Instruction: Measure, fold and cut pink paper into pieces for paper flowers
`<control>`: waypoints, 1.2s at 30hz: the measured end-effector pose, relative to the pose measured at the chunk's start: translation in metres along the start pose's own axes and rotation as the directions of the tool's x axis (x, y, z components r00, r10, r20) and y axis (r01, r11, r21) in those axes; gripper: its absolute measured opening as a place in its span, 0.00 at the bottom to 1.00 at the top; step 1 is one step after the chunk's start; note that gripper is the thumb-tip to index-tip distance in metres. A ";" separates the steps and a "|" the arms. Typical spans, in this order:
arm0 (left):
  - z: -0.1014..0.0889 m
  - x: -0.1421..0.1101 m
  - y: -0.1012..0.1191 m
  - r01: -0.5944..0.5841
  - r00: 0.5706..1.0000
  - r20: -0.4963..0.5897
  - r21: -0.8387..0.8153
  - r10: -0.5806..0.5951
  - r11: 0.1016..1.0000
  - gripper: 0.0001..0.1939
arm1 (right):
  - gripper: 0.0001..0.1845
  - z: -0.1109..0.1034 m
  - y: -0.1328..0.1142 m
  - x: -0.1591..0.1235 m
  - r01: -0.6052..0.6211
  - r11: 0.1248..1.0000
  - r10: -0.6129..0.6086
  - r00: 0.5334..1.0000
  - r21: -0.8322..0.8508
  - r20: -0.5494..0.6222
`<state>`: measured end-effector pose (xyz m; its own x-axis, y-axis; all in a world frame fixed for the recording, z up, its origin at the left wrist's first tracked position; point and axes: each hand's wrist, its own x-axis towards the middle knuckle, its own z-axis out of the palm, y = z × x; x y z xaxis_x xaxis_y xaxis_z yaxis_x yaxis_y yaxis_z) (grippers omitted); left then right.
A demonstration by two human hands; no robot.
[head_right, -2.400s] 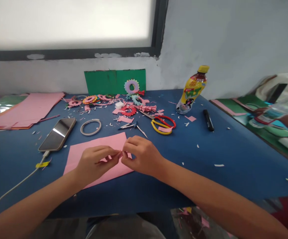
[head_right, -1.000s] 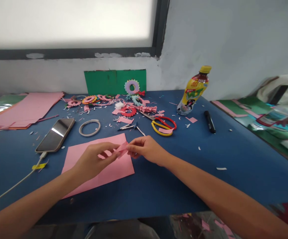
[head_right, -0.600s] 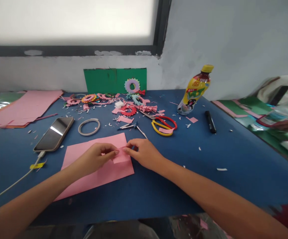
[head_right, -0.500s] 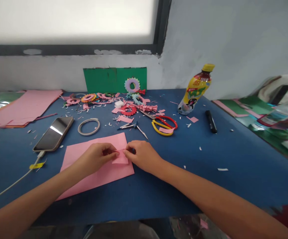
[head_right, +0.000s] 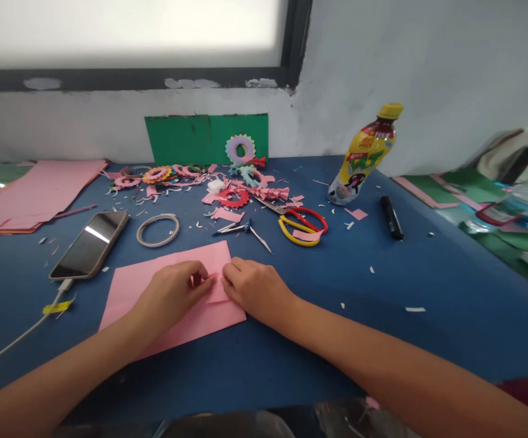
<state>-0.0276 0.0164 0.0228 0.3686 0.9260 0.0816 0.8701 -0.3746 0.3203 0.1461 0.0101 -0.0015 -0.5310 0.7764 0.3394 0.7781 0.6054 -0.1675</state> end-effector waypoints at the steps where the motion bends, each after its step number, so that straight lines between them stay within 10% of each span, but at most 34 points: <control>1: 0.001 0.001 0.000 0.001 1.000 -0.003 0.002 -0.001 1.000 0.10 | 0.10 0.000 0.001 -0.001 0.030 1.000 -0.030 1.000 -0.008 -0.006; 23: 0.004 -0.014 -0.011 -0.471 0.882 0.101 0.136 0.461 0.871 0.11 | 0.12 -0.005 0.019 -0.004 0.306 0.945 -0.312 0.950 0.118 0.033; 36: 0.010 -0.016 -0.006 -0.476 0.879 0.039 0.083 0.475 0.875 0.14 | 0.12 -0.004 0.023 -0.003 0.332 0.924 -0.344 0.938 0.190 0.039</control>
<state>-0.0353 0.0033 0.0102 0.7499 0.6346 0.1867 0.6135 -0.7728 0.1627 0.1668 0.0210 -0.0023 -0.7791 0.5265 0.3404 0.4794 0.8501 -0.2178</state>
